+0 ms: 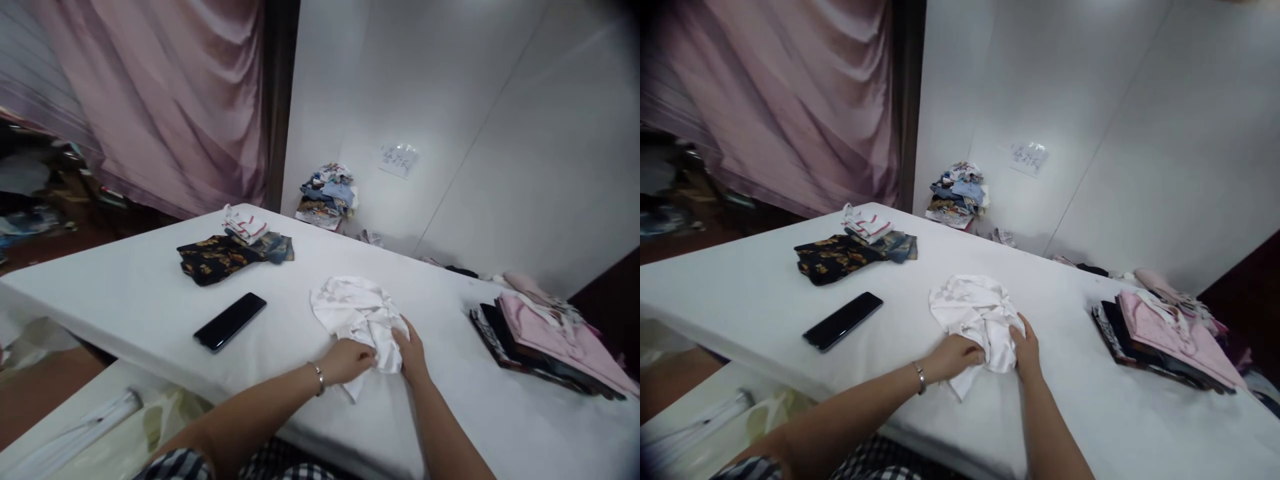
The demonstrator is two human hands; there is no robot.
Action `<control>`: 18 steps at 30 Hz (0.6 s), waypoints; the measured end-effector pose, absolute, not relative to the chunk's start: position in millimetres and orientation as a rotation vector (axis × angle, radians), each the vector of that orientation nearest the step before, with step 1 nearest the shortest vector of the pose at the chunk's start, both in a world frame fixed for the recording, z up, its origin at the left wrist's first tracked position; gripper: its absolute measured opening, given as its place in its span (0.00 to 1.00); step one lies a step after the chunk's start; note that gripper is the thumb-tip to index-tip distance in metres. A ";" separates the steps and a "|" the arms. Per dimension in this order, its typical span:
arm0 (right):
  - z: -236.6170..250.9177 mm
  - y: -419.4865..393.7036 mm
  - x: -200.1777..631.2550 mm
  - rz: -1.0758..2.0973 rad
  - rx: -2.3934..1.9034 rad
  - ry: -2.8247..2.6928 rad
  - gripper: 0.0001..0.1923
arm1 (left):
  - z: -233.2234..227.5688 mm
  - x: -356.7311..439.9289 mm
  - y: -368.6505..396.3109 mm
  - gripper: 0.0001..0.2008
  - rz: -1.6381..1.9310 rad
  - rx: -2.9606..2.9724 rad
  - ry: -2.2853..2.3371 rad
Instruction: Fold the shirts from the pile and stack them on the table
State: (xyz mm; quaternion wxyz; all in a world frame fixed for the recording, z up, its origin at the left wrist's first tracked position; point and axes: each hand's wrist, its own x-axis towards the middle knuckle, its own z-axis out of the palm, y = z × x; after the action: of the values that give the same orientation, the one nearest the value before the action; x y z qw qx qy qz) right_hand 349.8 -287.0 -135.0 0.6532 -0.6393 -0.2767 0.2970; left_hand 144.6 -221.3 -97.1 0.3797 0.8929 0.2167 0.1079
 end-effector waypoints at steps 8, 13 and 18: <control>-139.3 -298.6 372.0 0.881 -0.942 -0.325 0.31 | -94.4 117.0 -184.2 0.17 0.650 1.460 1.163; -139.6 -301.3 372.5 1.003 -0.842 -0.369 0.27 | -88.4 119.7 -151.6 0.25 0.727 1.297 1.285; -132.2 -299.2 366.5 1.091 -0.890 -0.351 0.22 | -84.2 138.7 -131.8 0.20 0.735 1.223 1.300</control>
State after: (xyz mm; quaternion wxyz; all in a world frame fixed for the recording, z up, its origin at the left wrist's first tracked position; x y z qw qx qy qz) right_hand 366.5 -299.2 -132.2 0.7483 -0.4068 -0.1603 0.4989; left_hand 138.7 -131.8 -84.2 0.5693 0.5209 0.5537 0.3130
